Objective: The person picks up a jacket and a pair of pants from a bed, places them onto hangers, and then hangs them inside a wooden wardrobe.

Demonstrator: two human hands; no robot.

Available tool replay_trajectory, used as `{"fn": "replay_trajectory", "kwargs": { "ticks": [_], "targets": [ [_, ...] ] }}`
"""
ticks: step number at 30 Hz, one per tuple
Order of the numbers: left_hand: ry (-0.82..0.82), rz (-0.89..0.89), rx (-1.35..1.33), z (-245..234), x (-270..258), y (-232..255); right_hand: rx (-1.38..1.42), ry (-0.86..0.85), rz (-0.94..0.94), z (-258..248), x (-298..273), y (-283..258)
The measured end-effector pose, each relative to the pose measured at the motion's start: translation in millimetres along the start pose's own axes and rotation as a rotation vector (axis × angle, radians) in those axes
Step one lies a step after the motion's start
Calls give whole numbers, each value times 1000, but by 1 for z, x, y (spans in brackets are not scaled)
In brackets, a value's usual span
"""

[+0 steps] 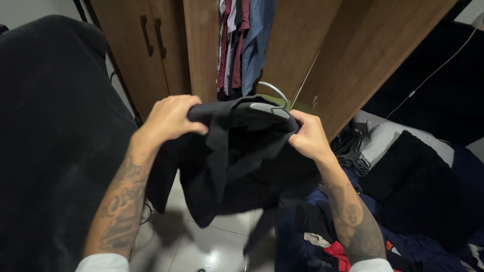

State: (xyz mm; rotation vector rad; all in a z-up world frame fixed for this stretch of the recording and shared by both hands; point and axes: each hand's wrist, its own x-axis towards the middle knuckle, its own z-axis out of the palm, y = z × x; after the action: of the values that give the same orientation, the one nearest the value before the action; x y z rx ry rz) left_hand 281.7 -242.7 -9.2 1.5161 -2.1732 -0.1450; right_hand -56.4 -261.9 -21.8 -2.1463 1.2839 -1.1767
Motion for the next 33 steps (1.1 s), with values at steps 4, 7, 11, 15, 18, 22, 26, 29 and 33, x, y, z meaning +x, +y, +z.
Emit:
{"fn": "replay_trajectory", "kwargs": {
  "ticks": [4,7,11,15,18,22,26,29,33],
  "targets": [
    [-64,139,-351,-8,6,20,55,-15,101,6,2,4],
    [186,381,-472,26,26,45,29,-57,104,12,3,-9],
    [558,428,-617,35,39,64,47,-81,94,9,-2,-20],
    [508,563,-266,29,44,65,45,-86,118,2,-8,-14],
    [449,594,-355,14,46,81,35,-88,76,1,-5,-6],
    [442,638,-196,10,49,98,2,-88,42,7,-3,6],
    [468,382,-110,42,86,81,-205,-124,30,2,-5,13],
    [511,209,-144,33,97,66,-489,-175,75,-16,-16,38],
    [488,-47,-276,11,100,63,-406,-114,99,-33,-38,81]
  ]
}}
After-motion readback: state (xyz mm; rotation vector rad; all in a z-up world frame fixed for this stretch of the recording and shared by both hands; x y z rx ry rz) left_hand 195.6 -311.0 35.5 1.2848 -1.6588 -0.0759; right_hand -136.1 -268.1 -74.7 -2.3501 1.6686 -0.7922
